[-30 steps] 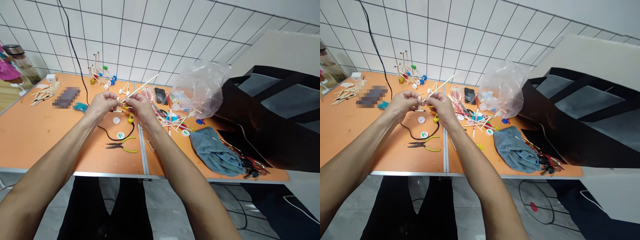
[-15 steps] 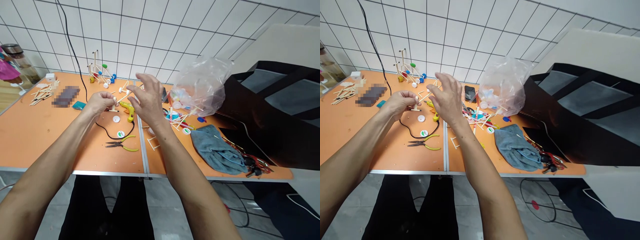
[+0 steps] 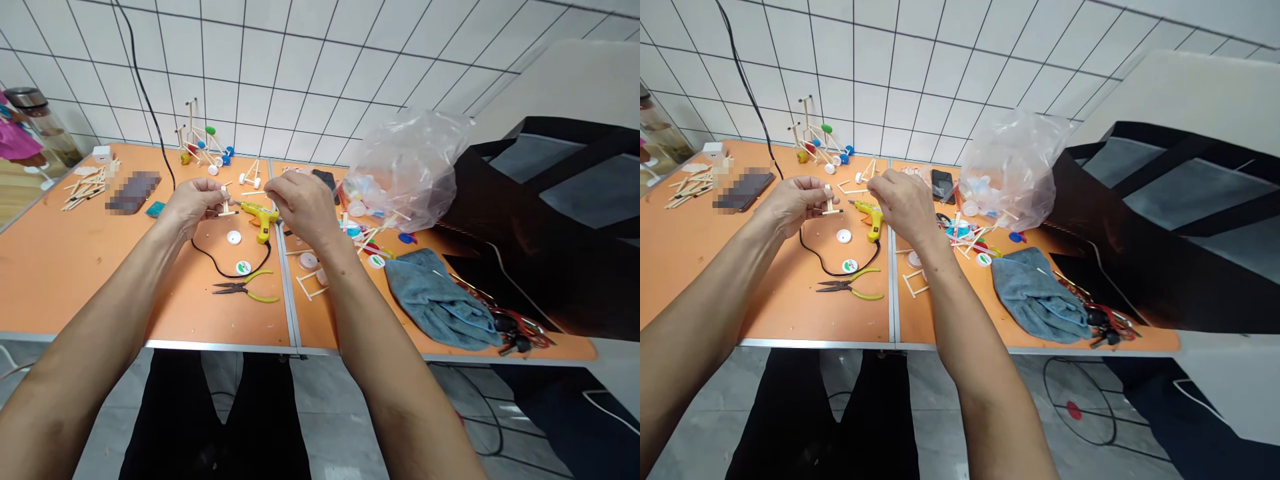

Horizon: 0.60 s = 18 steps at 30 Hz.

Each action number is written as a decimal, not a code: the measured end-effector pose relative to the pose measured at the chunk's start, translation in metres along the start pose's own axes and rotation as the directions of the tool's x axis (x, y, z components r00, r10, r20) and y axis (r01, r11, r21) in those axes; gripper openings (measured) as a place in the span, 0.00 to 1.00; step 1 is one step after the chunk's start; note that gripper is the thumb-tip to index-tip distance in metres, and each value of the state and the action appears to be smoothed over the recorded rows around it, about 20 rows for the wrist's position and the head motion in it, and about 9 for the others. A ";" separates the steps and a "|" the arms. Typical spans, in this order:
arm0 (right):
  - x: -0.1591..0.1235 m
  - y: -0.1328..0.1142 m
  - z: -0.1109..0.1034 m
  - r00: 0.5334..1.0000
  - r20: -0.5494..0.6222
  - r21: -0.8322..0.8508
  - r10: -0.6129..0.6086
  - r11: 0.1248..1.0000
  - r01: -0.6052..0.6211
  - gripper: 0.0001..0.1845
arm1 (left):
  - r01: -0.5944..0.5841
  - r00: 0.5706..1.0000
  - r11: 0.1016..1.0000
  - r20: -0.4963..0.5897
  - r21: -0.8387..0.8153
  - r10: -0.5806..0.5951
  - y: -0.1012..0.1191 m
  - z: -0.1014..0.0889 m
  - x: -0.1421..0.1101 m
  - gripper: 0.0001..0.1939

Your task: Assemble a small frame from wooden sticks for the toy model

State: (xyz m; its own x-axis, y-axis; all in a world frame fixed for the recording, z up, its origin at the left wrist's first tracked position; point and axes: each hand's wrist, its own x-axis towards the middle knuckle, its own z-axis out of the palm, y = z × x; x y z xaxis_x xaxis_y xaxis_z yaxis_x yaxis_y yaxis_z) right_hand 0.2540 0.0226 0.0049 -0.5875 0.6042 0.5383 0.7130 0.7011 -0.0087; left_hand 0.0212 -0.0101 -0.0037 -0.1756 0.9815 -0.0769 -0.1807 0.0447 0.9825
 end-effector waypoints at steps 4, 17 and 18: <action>-0.001 -0.002 -0.004 1.000 -0.028 0.105 0.008 0.994 -0.005 0.14 | -0.034 0.997 0.998 -0.078 -0.046 0.030 0.004 -0.001 0.001 0.13; 0.001 -0.026 0.006 0.990 0.118 0.087 -0.073 0.994 0.062 0.16 | -0.058 0.996 0.996 -0.076 -0.065 0.053 0.005 0.004 -0.002 0.12; 0.001 -0.027 0.007 0.991 0.116 0.084 -0.070 0.995 0.060 0.16 | -0.060 0.996 0.996 -0.072 -0.064 0.056 0.005 0.004 -0.002 0.12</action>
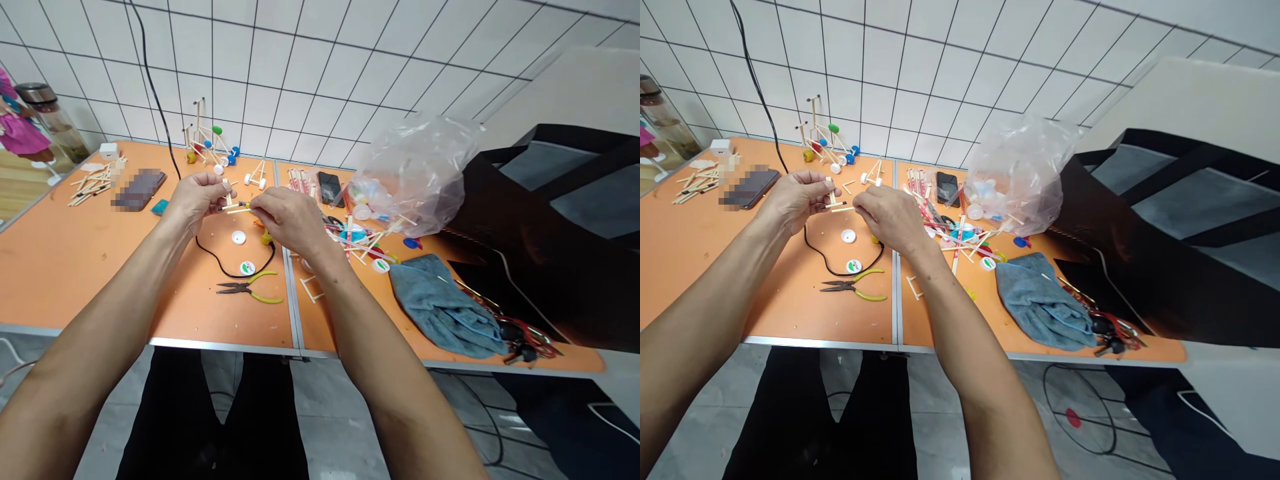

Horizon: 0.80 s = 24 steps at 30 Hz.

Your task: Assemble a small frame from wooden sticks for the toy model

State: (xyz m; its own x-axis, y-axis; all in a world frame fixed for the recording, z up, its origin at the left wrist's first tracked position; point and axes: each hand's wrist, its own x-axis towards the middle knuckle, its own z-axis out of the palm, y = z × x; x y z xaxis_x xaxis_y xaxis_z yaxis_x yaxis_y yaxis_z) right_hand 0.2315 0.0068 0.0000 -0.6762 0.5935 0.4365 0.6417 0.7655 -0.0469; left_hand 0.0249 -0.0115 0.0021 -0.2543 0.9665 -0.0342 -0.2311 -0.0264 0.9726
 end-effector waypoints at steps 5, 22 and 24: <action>-0.001 0.000 0.002 1.000 -0.029 0.007 -0.001 1.000 0.002 0.15 | -0.007 1.000 1.000 0.004 0.016 0.007 0.000 0.001 -0.001 0.11; -0.002 0.001 0.004 0.999 -0.053 0.079 0.010 0.997 -0.006 0.14 | -0.011 0.999 0.999 0.033 0.043 0.009 0.001 0.003 -0.003 0.10; -0.002 0.001 0.003 0.999 -0.048 0.095 0.010 0.995 -0.005 0.14 | -0.007 1.000 0.999 0.031 0.040 0.006 0.001 0.004 -0.004 0.10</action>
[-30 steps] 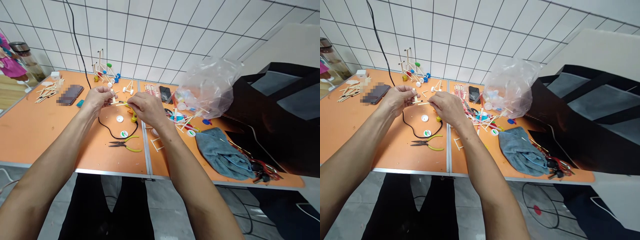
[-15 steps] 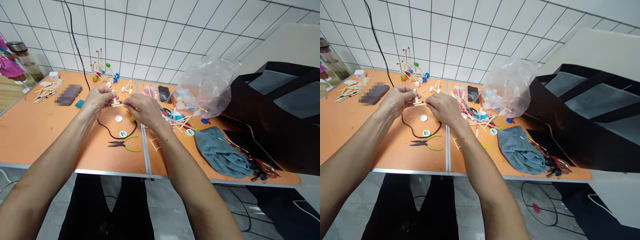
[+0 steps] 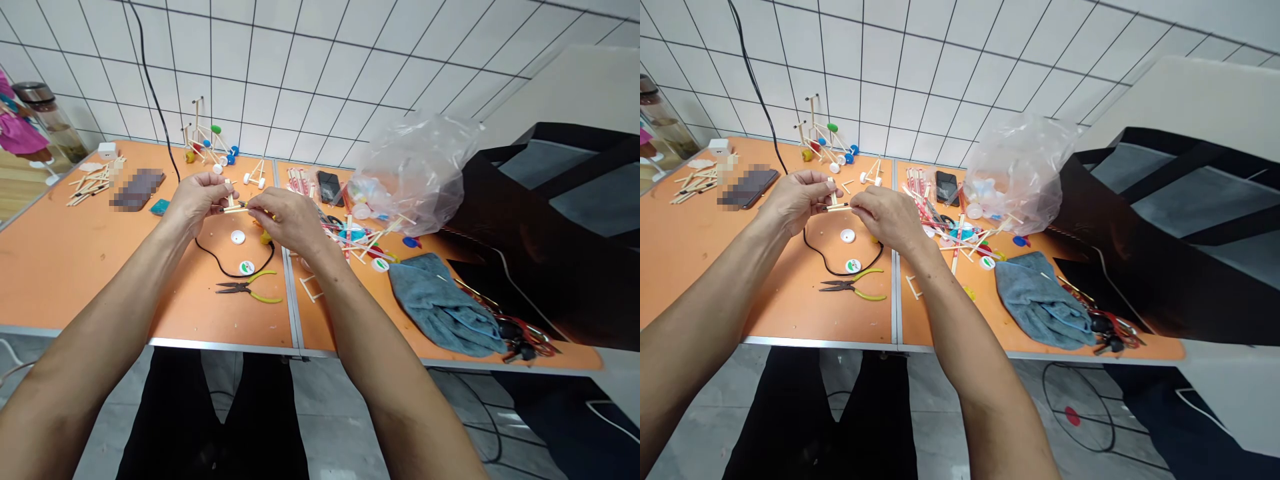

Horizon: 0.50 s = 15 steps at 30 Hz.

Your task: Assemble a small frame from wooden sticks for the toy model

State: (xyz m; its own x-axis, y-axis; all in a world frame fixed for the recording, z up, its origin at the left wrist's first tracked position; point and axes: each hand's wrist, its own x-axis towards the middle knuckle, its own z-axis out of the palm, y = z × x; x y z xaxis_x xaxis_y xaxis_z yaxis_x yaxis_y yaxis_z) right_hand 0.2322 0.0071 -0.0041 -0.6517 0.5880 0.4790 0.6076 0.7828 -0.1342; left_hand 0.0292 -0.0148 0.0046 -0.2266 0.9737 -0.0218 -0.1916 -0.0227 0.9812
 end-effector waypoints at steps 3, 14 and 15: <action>0.000 -0.001 0.000 1.000 -0.002 0.008 0.002 1.000 -0.002 0.14 | 0.000 1.000 1.000 -0.006 -0.003 0.000 0.001 0.001 -0.001 0.09; -0.001 -0.001 0.001 1.000 -0.011 0.014 0.019 1.000 -0.019 0.13 | -0.014 1.000 1.000 0.019 0.006 0.014 -0.002 -0.001 0.001 0.11; -0.001 -0.001 0.001 1.000 -0.012 0.014 0.023 1.000 -0.023 0.13 | -0.016 1.000 1.000 0.019 0.005 0.016 -0.002 -0.001 0.001 0.11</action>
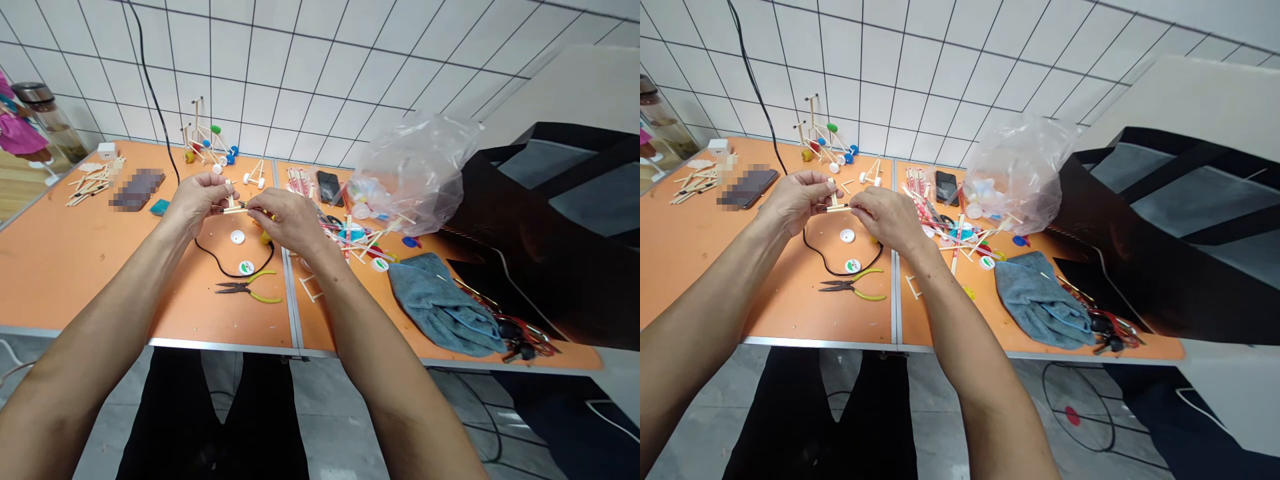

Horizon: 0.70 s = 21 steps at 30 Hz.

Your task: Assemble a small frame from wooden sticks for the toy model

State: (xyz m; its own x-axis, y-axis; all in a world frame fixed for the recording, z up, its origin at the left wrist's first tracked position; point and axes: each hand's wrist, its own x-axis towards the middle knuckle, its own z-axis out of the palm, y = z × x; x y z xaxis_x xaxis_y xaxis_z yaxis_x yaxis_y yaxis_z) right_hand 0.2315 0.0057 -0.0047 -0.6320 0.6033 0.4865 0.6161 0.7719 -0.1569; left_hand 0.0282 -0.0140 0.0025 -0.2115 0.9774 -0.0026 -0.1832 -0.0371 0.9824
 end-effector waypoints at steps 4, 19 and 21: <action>0.000 0.000 0.000 1.000 0.001 0.003 0.007 1.000 -0.007 0.12 | -0.006 1.000 1.000 0.005 0.007 0.006 0.000 0.000 0.000 0.11; 0.000 -0.001 -0.002 1.000 0.027 -0.012 0.004 1.000 -0.003 0.13 | 0.004 1.000 0.999 0.005 0.032 -0.004 0.000 0.001 0.000 0.12; 0.000 -0.001 -0.002 1.000 0.030 -0.017 0.001 1.000 -0.001 0.14 | 0.005 1.000 0.999 0.001 0.034 -0.005 -0.001 0.001 0.000 0.12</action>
State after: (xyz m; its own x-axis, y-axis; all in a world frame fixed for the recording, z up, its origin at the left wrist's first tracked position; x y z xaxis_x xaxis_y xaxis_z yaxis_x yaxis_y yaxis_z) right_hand 0.2313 0.0046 -0.0030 -0.6449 0.6100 0.4605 0.6244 0.7679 -0.1429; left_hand 0.0289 -0.0136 0.0017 -0.2094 0.9778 -0.0068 -0.1511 -0.0255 0.9882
